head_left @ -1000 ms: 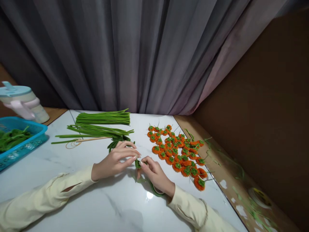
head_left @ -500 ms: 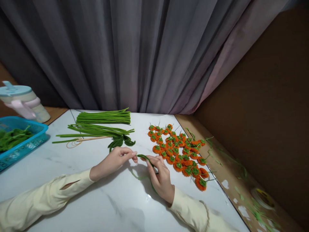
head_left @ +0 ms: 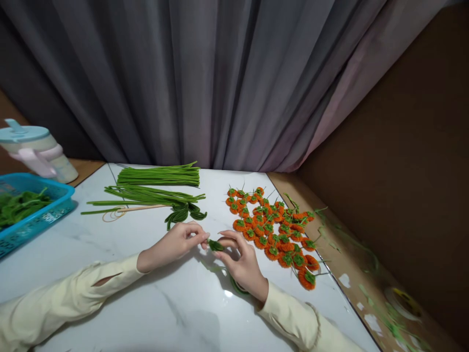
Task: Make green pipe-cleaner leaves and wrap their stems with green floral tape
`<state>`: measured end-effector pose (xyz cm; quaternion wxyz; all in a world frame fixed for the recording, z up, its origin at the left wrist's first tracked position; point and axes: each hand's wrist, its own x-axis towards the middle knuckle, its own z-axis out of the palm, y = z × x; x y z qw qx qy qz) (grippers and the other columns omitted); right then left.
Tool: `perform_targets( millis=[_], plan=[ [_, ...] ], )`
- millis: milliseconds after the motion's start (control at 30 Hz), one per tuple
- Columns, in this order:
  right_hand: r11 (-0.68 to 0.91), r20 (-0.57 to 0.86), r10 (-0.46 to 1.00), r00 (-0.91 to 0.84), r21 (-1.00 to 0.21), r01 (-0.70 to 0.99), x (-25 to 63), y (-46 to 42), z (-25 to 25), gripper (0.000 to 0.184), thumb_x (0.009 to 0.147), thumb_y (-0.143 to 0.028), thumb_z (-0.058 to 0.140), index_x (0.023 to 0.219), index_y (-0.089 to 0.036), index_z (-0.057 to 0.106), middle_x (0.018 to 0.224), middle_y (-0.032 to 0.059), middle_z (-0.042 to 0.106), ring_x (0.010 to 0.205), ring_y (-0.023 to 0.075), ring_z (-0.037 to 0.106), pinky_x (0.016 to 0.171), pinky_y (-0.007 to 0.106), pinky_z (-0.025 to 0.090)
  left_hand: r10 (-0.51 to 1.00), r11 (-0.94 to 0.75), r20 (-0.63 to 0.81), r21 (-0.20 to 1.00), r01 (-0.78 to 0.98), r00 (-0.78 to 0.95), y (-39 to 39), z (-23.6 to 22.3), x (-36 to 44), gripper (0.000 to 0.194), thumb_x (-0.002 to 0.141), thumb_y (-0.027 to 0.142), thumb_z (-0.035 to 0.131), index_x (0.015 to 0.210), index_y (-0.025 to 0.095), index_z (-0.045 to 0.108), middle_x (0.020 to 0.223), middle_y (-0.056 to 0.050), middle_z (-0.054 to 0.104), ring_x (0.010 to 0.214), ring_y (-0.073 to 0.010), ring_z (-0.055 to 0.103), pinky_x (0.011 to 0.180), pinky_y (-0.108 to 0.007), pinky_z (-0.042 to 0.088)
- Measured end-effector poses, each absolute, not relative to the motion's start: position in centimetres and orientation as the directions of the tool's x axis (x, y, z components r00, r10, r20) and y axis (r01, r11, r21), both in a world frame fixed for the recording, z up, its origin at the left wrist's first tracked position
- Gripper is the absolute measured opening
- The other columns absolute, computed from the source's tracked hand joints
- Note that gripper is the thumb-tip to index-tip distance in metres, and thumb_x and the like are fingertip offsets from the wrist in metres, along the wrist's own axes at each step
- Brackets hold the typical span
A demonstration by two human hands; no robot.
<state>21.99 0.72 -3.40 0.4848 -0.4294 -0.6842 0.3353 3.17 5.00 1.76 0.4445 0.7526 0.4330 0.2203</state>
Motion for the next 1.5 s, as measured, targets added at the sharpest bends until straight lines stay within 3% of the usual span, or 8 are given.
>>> perform_targets(
  millis=[200, 367, 500, 733, 967, 1267, 1400, 1500],
  plan=[
    [0.747, 0.732, 0.617, -0.289, -0.43, 0.507, 21.8, 0.3, -3.6, 0.028, 0.081, 0.0, 0.045, 0.097, -0.02, 0.057, 0.078, 0.0011, 0.069, 0.087, 0.0178, 0.062, 0.08, 0.036, 0.031, 0.775, -0.209, -0.178, 0.833, 0.513, 0.606, 5.5, 1.8, 2.7, 0.035, 0.083, 0.042, 0.048, 0.064, 0.016, 0.062, 0.07, -0.001, 0.065, 0.071, -0.0164, 0.055, 0.07, -0.025, 0.039],
    [0.751, 0.797, 0.512, -0.319, -0.235, 0.618, 21.9, 0.1, -3.9, 0.033, 0.078, 0.004, 0.044, 0.096, -0.02, 0.058, 0.062, -0.0036, 0.066, 0.085, 0.0181, 0.061, 0.079, 0.036, 0.026, 0.633, 0.04, -0.362, 0.898, 0.438, 0.685, 5.6, 1.4, 2.6, 0.029, 0.079, 0.038, 0.054, 0.065, 0.014, 0.061, 0.066, -0.001, 0.064, 0.063, -0.0143, 0.055, 0.062, -0.023, 0.037],
    [0.748, 0.785, 0.46, -0.415, -0.09, 0.658, 22.1, 0.0, -4.1, 0.037, 0.076, 0.004, 0.044, 0.101, -0.019, 0.058, 0.074, -0.0028, 0.071, 0.085, 0.0175, 0.059, 0.076, 0.034, 0.026, 0.579, 0.272, -0.463, 0.885, 0.377, 0.671, 5.9, 0.6, 2.6, 0.027, 0.071, 0.038, 0.062, 0.06, 0.013, 0.063, 0.056, 0.001, 0.056, 0.053, -0.0097, 0.042, 0.053, -0.022, 0.028],
    [0.685, 0.718, 0.572, -0.396, -0.152, 0.712, 22.2, -0.2, -4.0, 0.065, 0.071, 0.004, 0.041, 0.132, -0.021, 0.042, 0.105, 0.003, 0.068, 0.11, 0.0225, 0.051, 0.087, 0.036, 0.027, 0.605, 0.434, -0.503, 0.858, 0.274, 0.617, 6.8, 0.6, 2.6, 0.03, 0.06, 0.04, 0.073, 0.057, 0.012, 0.063, 0.054, 0.002, 0.052, 0.052, -0.0079, 0.038, 0.05, -0.021, 0.025],
    [0.676, 0.763, 0.562, -0.319, -0.202, 0.708, 22.0, 0.1, -3.8, 0.064, 0.08, 0.005, 0.036, 0.137, -0.024, 0.036, 0.117, 0.0076, 0.061, 0.108, 0.023, 0.054, 0.085, 0.036, 0.031, 0.764, 0.438, -0.423, 0.895, 0.089, 0.487, 7.5, 2.8, -2.1, 0.027, 0.057, 0.037, 0.08, 0.063, 0.014, 0.067, 0.068, -0.001, 0.059, 0.065, -0.0108, 0.048, 0.056, -0.019, 0.037],
    [0.708, 0.761, 0.523, -0.384, -0.136, 0.693, 21.7, 1.1, -3.8, 0.055, 0.084, -0.006, 0.043, 0.136, -0.024, 0.039, 0.109, 0.01, 0.063, 0.094, 0.0251, 0.06, 0.075, 0.036, 0.036, 0.974, 0.194, -0.198, 0.98, -0.043, -0.113, 2.3, 6.6, -17.4, 0.031, 0.058, 0.032, 0.08, 0.07, 0.012, 0.058, 0.07, 0.001, 0.057, 0.064, -0.0093, 0.047, 0.057, -0.018, 0.037],
    [0.689, 0.728, 0.559, -0.397, -0.141, 0.711, 21.6, 1.2, -3.7, 0.054, 0.084, -0.012, 0.046, 0.135, -0.026, 0.041, 0.107, 0.0099, 0.063, 0.092, 0.0266, 0.062, 0.075, 0.037, 0.037, 0.866, 0.175, -0.043, 0.96, 0.22, -0.499, -2.0, 8.3, -22.1, 0.026, 0.069, 0.034, 0.069, 0.077, 0.012, 0.058, 0.075, 0.002, 0.06, 0.076, -0.0121, 0.051, 0.067, -0.019, 0.037],
    [0.701, 0.744, 0.543, -0.389, -0.146, 0.698, 21.7, 0.9, -3.7, 0.049, 0.082, -0.011, 0.048, 0.129, -0.027, 0.049, 0.102, 0.009, 0.064, 0.089, 0.0269, 0.062, 0.075, 0.037, 0.038, 0.627, 0.385, 0.194, 0.765, 0.517, -0.754, -3.8, 8.4, -25.7, 0.022, 0.073, 0.034, 0.063, 0.081, 0.013, 0.06, 0.075, 0.003, 0.062, 0.082, -0.0145, 0.053, 0.072, -0.019, 0.036]
  ],
)
